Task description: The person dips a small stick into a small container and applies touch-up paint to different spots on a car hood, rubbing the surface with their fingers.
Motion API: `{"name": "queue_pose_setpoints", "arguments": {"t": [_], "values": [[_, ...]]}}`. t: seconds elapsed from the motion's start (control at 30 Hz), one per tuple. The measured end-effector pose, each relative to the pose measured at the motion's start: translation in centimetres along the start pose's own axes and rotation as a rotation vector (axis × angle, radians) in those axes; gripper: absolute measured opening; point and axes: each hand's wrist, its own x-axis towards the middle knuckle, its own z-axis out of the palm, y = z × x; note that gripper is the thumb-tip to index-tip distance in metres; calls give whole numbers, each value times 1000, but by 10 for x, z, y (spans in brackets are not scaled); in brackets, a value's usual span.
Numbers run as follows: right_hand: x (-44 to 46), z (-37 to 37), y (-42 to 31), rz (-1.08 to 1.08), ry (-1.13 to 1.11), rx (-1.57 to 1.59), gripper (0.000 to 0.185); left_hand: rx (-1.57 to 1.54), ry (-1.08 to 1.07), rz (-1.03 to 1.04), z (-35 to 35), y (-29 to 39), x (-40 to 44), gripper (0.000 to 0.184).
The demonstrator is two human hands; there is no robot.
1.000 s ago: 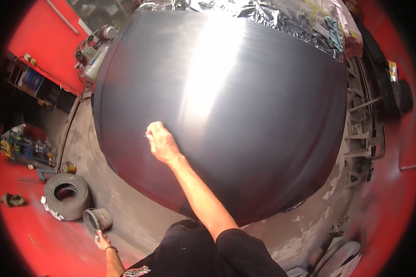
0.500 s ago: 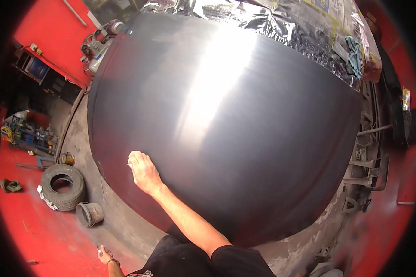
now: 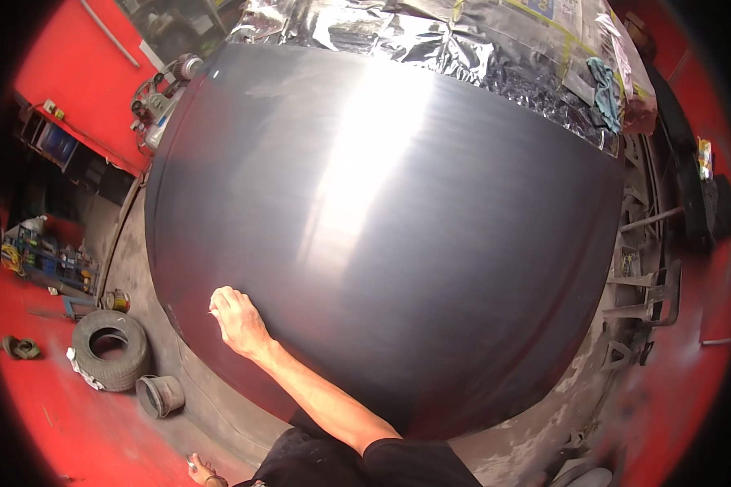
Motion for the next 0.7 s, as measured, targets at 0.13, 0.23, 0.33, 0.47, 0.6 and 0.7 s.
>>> {"name": "queue_pose_setpoints", "arguments": {"t": [0.13,0.23,0.33,0.47,0.6,0.7], "values": [[48,-65,-20,-156,169,-136,7,-3,-12,12,15,12,-11,75],[93,-133,0,-208,194,-396,2,-8,-15,15,18,15,-15,75],[127,-190,33,-122,252,-535,4,-12,-19,14,17,16,-20,75],[159,-243,61,-85,309,-800,12,-8,-22,15,18,20,-29,75],[174,-260,80,-65,268,-870,16,2,-24,21,14,23,-33,75],[183,-266,86,-53,275,-891,17,3,-16,25,9,24,-35,74]]}}
